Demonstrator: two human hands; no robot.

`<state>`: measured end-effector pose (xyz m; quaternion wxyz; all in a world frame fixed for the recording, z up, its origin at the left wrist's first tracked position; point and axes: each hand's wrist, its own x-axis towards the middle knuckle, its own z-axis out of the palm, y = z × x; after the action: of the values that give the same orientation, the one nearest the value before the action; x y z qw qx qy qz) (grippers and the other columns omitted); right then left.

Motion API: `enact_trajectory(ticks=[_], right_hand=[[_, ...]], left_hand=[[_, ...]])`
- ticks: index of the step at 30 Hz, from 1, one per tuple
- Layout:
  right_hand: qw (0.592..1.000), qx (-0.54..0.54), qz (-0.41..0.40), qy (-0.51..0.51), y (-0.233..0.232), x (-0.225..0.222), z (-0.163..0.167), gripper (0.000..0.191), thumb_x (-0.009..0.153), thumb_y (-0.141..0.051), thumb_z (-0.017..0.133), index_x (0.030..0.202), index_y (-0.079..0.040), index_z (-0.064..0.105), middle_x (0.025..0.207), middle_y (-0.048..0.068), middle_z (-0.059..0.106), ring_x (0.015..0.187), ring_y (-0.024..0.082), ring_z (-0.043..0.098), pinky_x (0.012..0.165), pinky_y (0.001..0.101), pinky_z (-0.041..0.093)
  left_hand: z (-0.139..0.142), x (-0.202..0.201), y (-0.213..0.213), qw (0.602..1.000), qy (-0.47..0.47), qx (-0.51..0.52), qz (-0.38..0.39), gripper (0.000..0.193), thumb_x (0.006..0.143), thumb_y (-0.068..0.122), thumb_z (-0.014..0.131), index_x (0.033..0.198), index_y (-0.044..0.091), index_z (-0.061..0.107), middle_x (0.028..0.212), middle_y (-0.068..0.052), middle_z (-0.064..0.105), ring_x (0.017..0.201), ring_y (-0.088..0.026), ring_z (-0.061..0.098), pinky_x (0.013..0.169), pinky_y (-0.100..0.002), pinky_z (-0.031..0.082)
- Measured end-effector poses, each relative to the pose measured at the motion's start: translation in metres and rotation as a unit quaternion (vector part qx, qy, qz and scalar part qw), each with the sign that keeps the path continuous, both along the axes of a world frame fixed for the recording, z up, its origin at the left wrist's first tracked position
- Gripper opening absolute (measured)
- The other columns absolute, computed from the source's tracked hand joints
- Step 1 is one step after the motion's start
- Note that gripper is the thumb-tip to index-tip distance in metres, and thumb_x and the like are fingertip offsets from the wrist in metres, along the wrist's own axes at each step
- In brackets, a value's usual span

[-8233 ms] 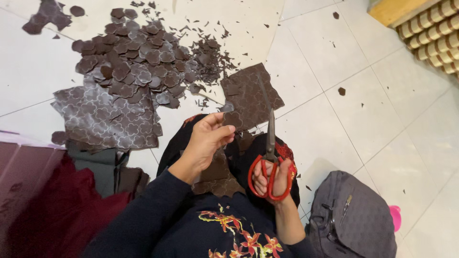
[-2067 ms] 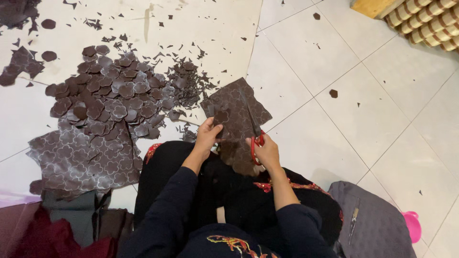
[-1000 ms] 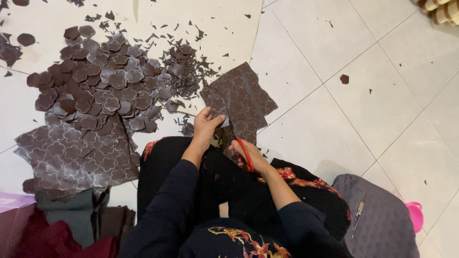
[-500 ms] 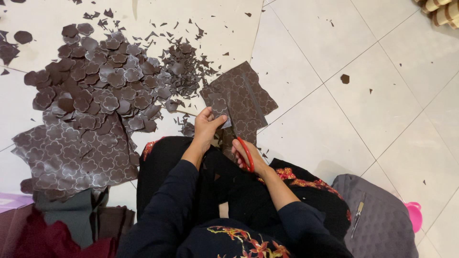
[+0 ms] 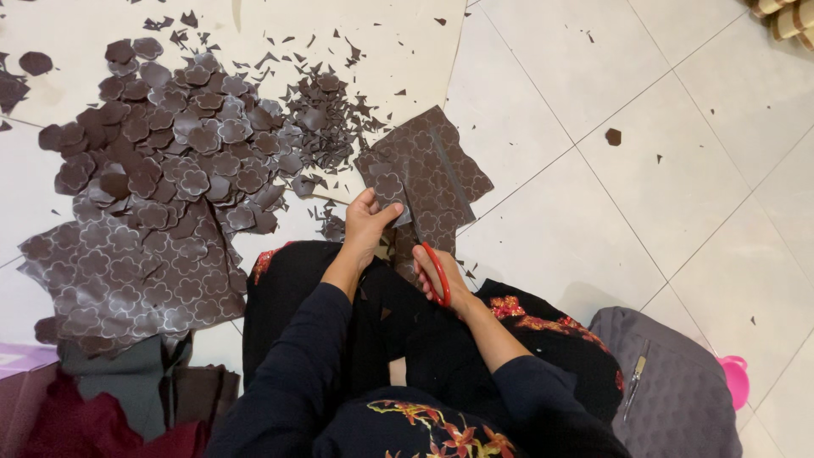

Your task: The person sits on the floor and uses red-handled scissors to cut flower-shaped pieces from a brown patterned sheet. They repeatedly trim the edges of each shape and place the finished pieces into a growing pile on the floor.

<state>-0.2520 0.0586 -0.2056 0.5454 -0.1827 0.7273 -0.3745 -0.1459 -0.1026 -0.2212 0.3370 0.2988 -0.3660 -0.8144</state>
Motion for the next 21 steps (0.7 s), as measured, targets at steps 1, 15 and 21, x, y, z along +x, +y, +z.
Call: enact_trajectory(ticks=[1,15,21], right_hand=[[1.0,0.001,-0.004,0.001,0.0,0.0,-0.001,0.054,0.096,-0.06,0.055,0.077,-0.01,0.056,0.061,-0.001,0.05,0.045,0.008,0.049,0.039,0.0243,0.043],[0.998,-0.008,-0.056,-0.01,0.001,0.006,-0.023,0.053,0.095,-0.057,0.059,0.074,-0.008,0.058,0.057,0.001,0.053,0.04,0.011,0.05,0.036,0.0264,0.043],[1.0,0.003,-0.017,-0.026,-0.003,0.003,-0.018,0.05,0.094,-0.055,0.062,0.081,-0.007,0.063,0.061,0.002,0.057,0.047,0.011,0.057,0.045,0.0267,0.052]], left_hand=[[0.0,0.0,0.0,1.0,0.0,0.0,0.0,0.036,0.086,-0.005,0.073,0.121,0.0,0.065,0.111,-0.005,0.074,0.096,-0.011,0.069,0.084,-0.025,0.056],[-0.001,-0.001,-0.001,0.999,0.028,0.036,-0.012,0.038,0.087,-0.005,0.073,0.123,0.0,0.062,0.112,-0.006,0.073,0.096,-0.011,0.069,0.081,-0.025,0.056],[-0.005,-0.003,-0.002,0.996,0.038,0.08,0.019,0.026,0.094,0.006,0.07,0.118,-0.001,0.066,0.105,-0.007,0.074,0.089,-0.011,0.069,0.078,-0.025,0.056]])
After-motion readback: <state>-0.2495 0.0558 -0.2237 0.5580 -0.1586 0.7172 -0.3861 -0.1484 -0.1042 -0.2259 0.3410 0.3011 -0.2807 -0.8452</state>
